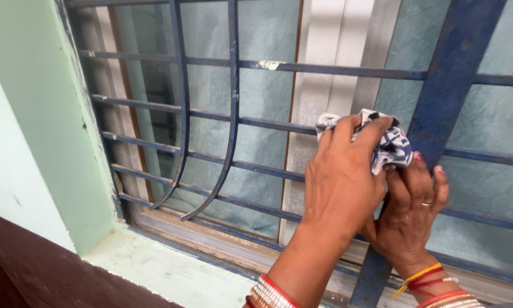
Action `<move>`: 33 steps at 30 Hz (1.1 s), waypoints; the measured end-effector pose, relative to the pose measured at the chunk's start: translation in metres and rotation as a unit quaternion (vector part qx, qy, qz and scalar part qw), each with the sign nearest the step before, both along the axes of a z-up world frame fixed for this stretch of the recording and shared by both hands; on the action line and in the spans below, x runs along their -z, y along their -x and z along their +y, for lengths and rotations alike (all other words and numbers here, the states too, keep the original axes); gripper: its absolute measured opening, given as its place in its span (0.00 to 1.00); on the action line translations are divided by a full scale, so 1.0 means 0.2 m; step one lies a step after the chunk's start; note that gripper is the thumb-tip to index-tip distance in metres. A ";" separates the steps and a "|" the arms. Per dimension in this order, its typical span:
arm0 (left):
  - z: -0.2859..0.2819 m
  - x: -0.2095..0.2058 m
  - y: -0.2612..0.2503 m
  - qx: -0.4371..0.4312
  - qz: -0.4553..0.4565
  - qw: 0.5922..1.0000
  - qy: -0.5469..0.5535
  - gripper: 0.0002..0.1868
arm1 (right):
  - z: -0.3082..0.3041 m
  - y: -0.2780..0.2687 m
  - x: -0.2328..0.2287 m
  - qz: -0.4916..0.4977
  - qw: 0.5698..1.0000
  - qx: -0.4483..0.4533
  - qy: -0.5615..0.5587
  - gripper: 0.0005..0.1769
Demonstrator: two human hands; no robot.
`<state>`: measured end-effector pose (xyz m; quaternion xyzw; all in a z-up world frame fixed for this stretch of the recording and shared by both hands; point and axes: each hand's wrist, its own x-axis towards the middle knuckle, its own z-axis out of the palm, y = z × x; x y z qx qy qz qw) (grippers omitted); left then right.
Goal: The person wipes a window grill with a cloth by hand, moving the cloth along the metal bars and the lower frame.
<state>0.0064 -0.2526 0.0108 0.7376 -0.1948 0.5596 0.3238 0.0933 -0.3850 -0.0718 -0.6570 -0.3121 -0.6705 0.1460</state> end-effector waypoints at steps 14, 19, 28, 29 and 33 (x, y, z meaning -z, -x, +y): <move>-0.24 0.05 0.14 0.366 0.169 0.881 0.247 0.14 | -0.08 0.27 -0.09 0.068 0.919 -0.373 -0.109 0.36; -0.22 -0.08 0.10 0.175 0.184 0.960 0.118 0.14 | -0.25 0.28 -0.22 0.012 0.983 -0.126 -0.132 0.23; -0.19 0.23 -0.34 -0.085 -0.041 0.995 -0.033 0.07 | -0.41 0.12 -0.16 0.126 0.991 -0.012 -0.043 0.14; -0.18 0.27 -0.37 -0.090 -0.066 0.993 -0.039 0.07 | -0.40 0.10 -0.15 0.141 0.988 -0.020 -0.064 0.13; -0.17 0.34 -0.43 -0.090 -0.110 0.988 -0.063 0.06 | -0.42 0.09 -0.16 0.160 0.985 -0.005 -0.058 0.13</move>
